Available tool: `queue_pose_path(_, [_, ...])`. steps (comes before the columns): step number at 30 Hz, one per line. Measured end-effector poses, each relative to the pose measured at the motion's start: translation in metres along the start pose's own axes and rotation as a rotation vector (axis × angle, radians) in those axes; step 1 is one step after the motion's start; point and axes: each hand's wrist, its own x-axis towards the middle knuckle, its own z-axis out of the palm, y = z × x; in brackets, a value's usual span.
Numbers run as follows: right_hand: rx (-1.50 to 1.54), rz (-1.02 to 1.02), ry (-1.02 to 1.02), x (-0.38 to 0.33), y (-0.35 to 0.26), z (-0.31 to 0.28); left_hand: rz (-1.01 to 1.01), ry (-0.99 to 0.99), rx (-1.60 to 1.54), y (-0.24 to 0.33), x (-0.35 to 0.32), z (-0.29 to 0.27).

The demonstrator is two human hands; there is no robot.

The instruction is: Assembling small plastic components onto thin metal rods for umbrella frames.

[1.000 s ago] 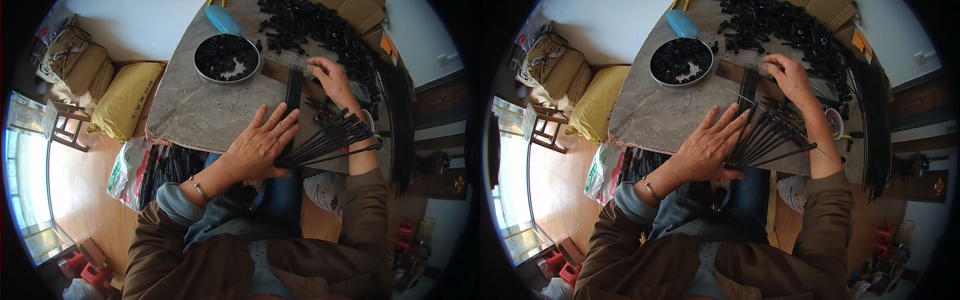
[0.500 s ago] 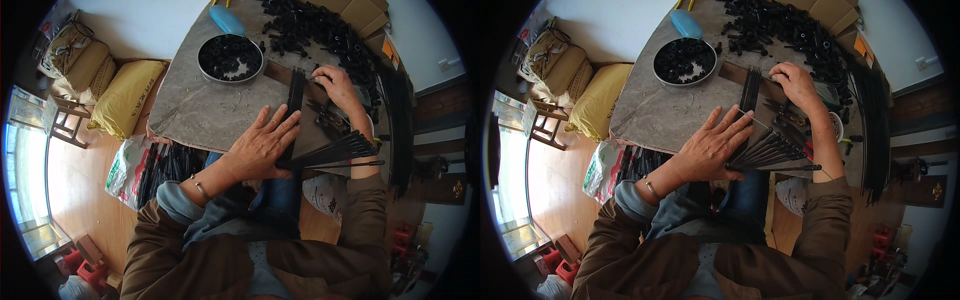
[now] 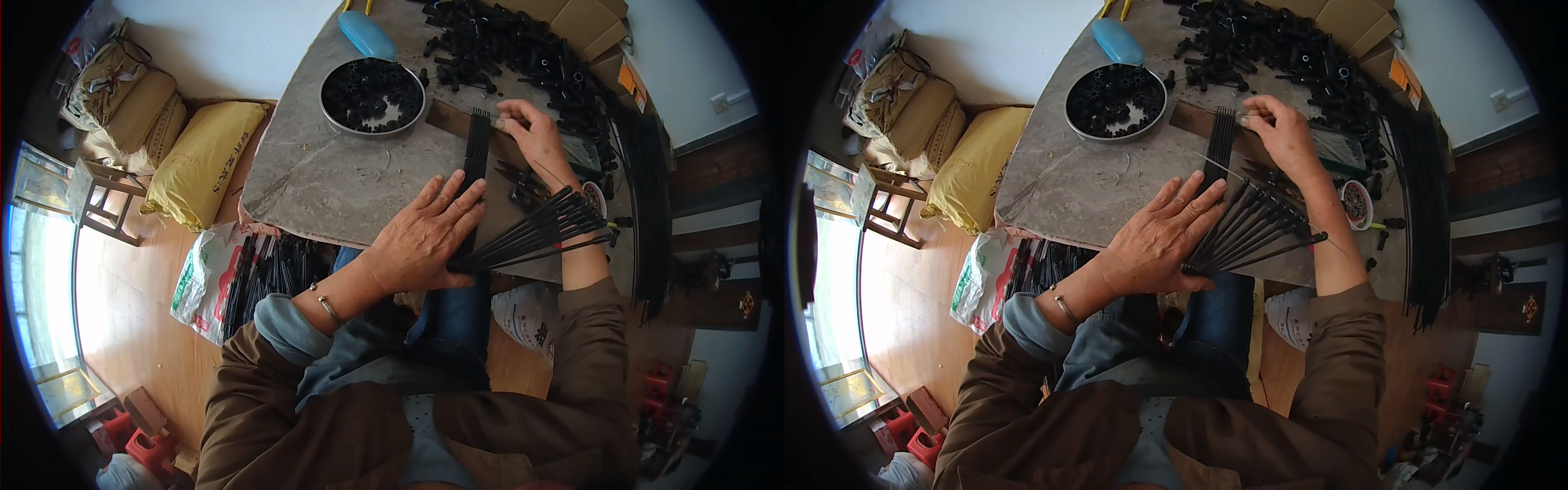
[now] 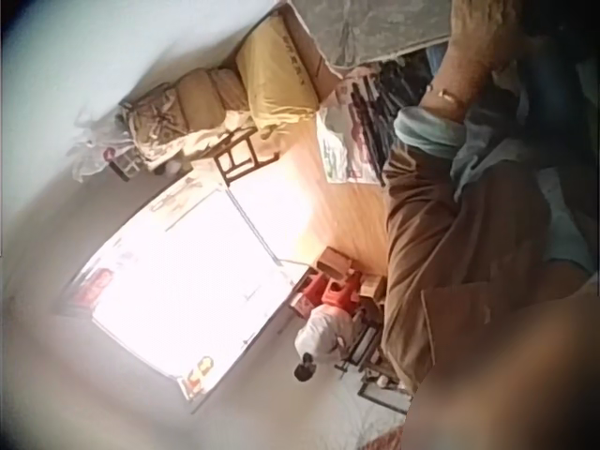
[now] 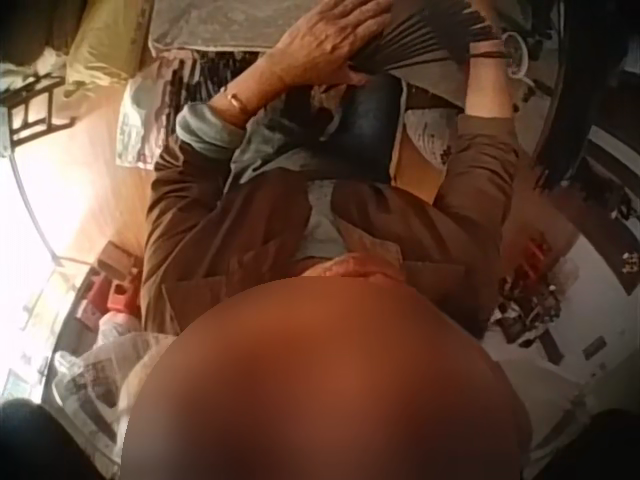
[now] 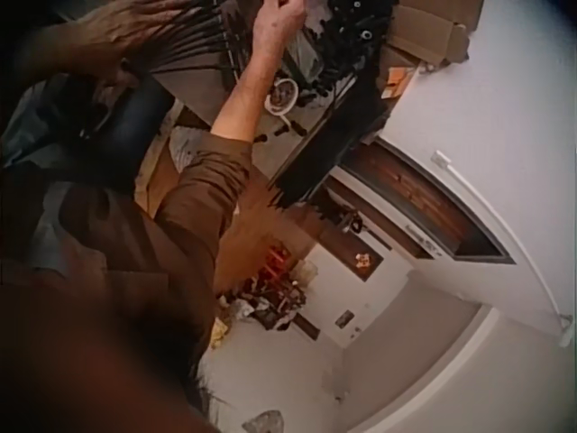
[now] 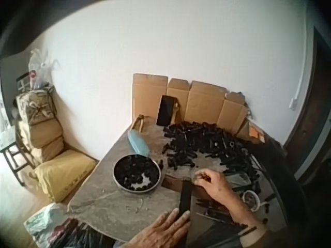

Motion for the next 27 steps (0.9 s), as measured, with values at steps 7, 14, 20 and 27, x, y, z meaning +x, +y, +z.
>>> queue_pose_path(7, [-0.328, 0.047, 0.221, -0.016, 0.028, -0.07, 0.057, 0.002, 0.022, 0.0, -0.006, 0.002])
queue_pose_path(14, [-0.415, 0.267, 0.039, -0.037, 0.071, -0.096, 0.079, -0.004, 0.025, 0.004, -0.005, 0.002])
queue_pose_path(20, [-0.563, 0.147, 0.048, -0.036, 0.054, -0.104, 0.065, -0.078, 0.047, 0.005, -0.005, -0.002])
queue_pose_path(27, [-0.45, -0.256, 0.241, -0.028, 0.021, -0.072, 0.07, -0.048, 0.025, 0.006, -0.003, -0.002])
